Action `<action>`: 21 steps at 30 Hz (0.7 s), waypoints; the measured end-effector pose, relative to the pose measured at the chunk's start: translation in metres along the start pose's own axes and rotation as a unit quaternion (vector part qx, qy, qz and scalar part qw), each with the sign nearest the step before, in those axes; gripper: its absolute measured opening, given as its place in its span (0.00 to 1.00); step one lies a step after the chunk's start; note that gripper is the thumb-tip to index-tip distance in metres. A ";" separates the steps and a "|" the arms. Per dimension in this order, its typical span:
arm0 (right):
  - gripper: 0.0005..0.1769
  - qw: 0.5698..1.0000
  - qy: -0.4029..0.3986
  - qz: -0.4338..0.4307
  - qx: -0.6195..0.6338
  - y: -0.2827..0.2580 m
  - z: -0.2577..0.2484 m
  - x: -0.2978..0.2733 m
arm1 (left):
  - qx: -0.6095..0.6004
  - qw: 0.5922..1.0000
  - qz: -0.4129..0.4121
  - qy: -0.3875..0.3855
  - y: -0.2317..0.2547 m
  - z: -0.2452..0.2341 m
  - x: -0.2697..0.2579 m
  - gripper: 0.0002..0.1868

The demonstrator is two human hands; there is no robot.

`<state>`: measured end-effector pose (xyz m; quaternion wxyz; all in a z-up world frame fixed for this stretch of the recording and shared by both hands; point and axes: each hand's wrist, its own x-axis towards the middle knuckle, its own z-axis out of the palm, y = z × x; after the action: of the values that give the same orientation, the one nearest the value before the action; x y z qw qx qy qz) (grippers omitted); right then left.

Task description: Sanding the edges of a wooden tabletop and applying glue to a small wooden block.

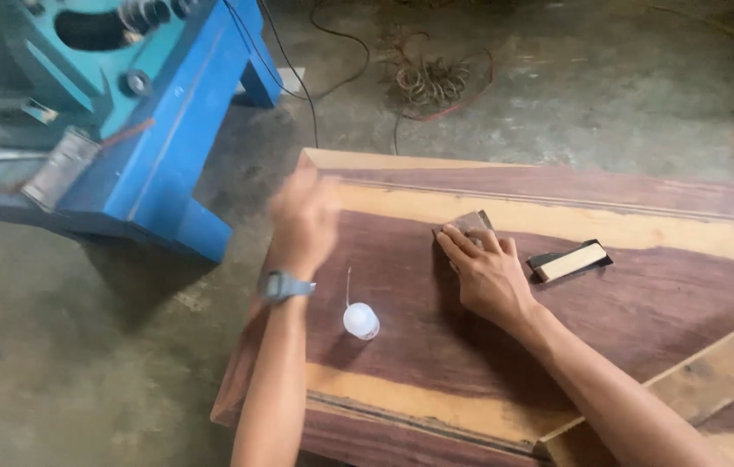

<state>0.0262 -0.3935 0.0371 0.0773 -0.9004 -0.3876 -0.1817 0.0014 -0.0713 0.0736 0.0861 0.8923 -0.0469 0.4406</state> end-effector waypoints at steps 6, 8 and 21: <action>0.24 0.998 -0.014 0.010 0.055 0.009 -0.007 0.009 | -0.088 0.907 -0.110 -0.397 0.019 0.080 0.043 0.42; 0.25 0.998 -0.021 0.016 0.065 0.012 -0.005 0.009 | -0.077 0.891 -0.127 -0.429 0.011 0.108 0.054 0.45; 0.27 0.989 -0.089 0.037 0.111 0.014 -0.017 0.014 | 0.047 0.878 0.144 -0.454 0.020 0.144 0.102 0.26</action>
<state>0.0408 -0.3989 0.0585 0.1481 -0.9126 -0.3773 -0.0538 0.1726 -0.1200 0.0711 -0.0512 0.9807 -0.1885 -0.0041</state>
